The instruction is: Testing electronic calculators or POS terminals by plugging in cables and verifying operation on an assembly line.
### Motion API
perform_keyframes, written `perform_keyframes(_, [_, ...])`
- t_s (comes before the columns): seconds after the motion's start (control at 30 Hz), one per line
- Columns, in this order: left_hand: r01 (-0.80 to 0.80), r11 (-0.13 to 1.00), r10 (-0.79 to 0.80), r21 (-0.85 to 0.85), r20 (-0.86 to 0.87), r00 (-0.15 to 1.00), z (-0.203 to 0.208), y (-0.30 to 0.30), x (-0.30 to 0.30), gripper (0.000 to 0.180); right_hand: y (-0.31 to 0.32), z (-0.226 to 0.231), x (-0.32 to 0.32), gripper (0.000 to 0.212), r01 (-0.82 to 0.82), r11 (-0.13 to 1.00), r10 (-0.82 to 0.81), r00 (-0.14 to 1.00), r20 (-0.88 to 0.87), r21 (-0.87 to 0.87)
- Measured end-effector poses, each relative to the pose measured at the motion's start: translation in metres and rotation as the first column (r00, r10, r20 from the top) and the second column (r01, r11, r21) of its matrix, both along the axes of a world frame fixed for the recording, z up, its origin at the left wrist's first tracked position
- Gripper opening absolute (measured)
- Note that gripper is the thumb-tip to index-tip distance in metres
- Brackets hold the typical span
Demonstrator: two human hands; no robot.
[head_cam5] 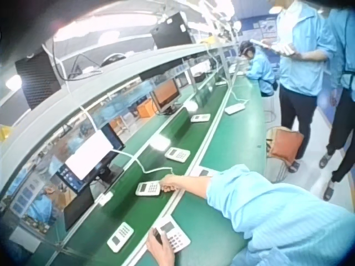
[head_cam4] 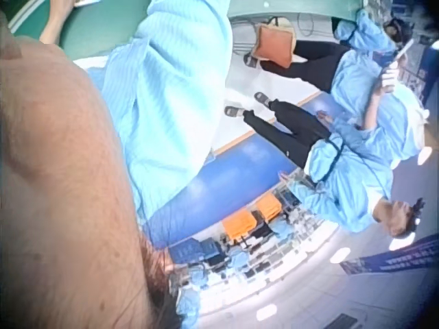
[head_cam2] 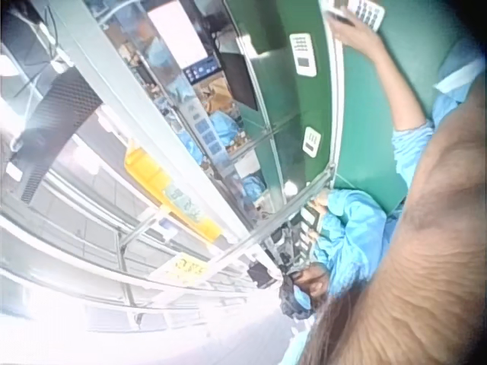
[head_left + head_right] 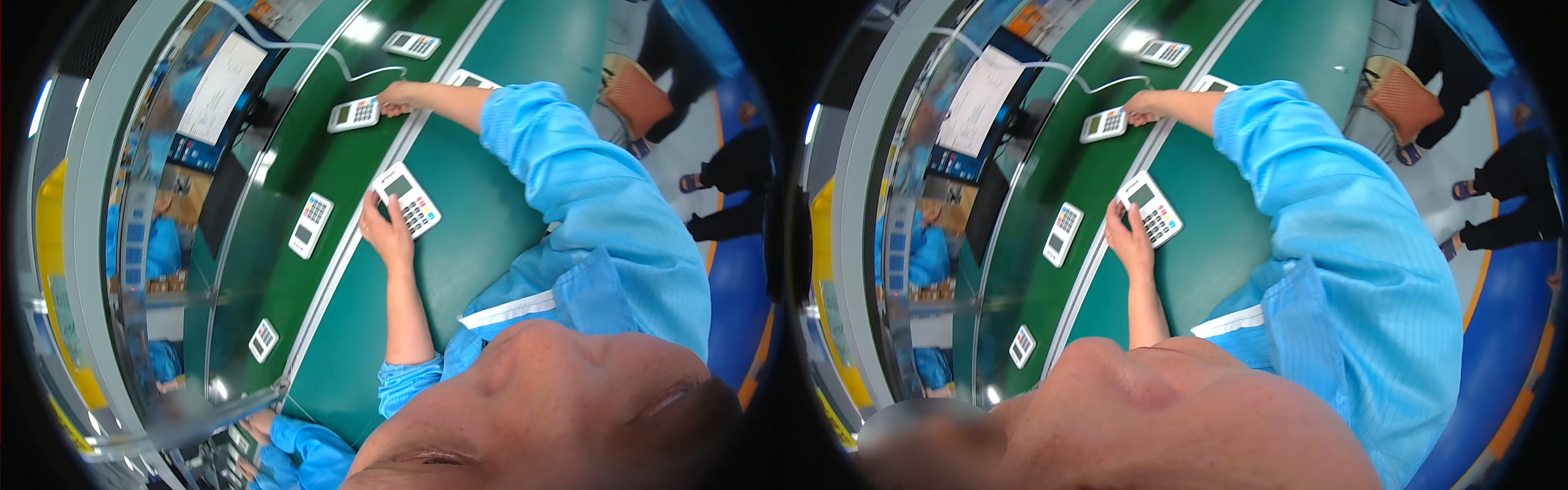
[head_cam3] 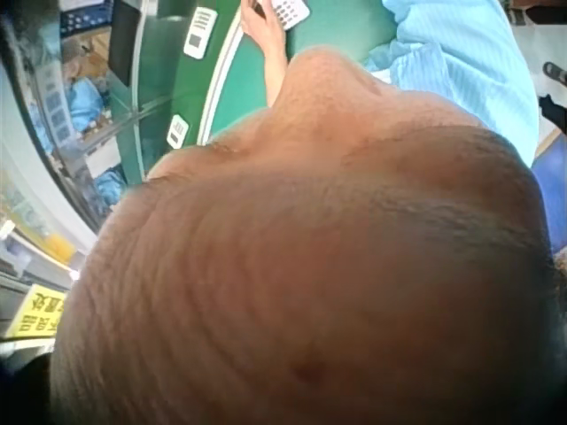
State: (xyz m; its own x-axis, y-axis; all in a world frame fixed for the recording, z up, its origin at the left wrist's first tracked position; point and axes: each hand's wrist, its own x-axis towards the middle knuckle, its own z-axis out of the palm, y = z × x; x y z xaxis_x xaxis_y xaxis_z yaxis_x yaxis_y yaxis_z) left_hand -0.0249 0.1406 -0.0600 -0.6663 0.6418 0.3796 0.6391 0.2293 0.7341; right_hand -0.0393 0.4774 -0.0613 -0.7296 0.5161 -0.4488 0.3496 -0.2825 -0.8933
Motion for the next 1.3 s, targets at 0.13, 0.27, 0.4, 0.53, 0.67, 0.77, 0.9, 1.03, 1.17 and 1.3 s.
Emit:
perform_keyframes(0.13, [0.004, 1.000, -0.004, 0.017, 0.020, 1.000, -0.005, 0.005, -0.002, 0.046, 0.003, -0.004, -0.025, 0.021, 0.067, 0.987, -0.074, 0.996, 0.040, 0.147])
perform_keyframes(0.27, [0.026, 0.999, -0.027, 0.026, 0.073, 0.997, -0.008, 0.009, -0.004, 0.042, 0.003, 0.006, -0.026, 0.033, -0.247, 0.784, 0.029, 0.931, 0.364, 0.570])
perform_keyframes(0.4, [0.003, 1.000, -0.005, 0.025, 0.079, 0.997, -0.011, 0.014, -0.006, 0.038, -0.003, 0.005, -0.017, 0.040, -0.383, 0.548, 0.011, 0.892, 0.452, 0.743])
perform_keyframes(0.53, [-0.007, 0.996, -0.004, 0.092, 0.119, 0.993, -0.011, 0.016, -0.007, 0.033, -0.015, -0.006, -0.012, 0.036, -0.289, 0.523, -0.060, 0.926, 0.373, 0.802])
perform_keyframes(0.67, [-0.067, 0.996, 0.070, 0.062, -0.047, 0.996, -0.013, 0.014, -0.007, 0.027, -0.045, -0.018, 0.011, 0.031, -0.031, 0.576, 0.094, 0.995, -0.028, 0.817])
perform_keyframes(0.77, [-0.082, 0.996, 0.081, -0.030, -0.054, 0.995, -0.016, 0.014, -0.008, 0.036, -0.087, -0.032, 0.061, 0.022, 0.044, 0.555, 0.285, 0.928, -0.240, 0.830])
perform_keyframes(0.9, [-0.100, 0.995, 0.104, 0.029, -0.149, 0.983, -0.027, 0.018, -0.008, 0.035, -0.127, -0.039, 0.108, 0.026, -0.148, 0.600, 0.325, 0.943, -0.071, 0.786])
perform_keyframes(1.03, [-0.119, 0.992, 0.114, 0.030, 0.118, 0.986, -0.035, 0.024, -0.009, 0.038, -0.149, -0.037, 0.113, 0.027, -0.111, 0.518, 0.397, 0.910, -0.123, 0.848])
perform_keyframes(1.17, [-0.165, 0.972, 0.089, 0.166, 0.390, 0.917, -0.038, 0.033, -0.011, 0.054, -0.150, -0.034, 0.108, 0.026, -0.075, 0.515, 0.411, 0.896, -0.170, 0.854])
perform_keyframes(1.3, [-0.185, 0.969, 0.062, 0.163, 0.567, 0.822, -0.037, 0.036, -0.017, 0.066, -0.144, -0.039, 0.111, 0.025, -0.148, 0.569, 0.451, 0.879, -0.156, 0.809])
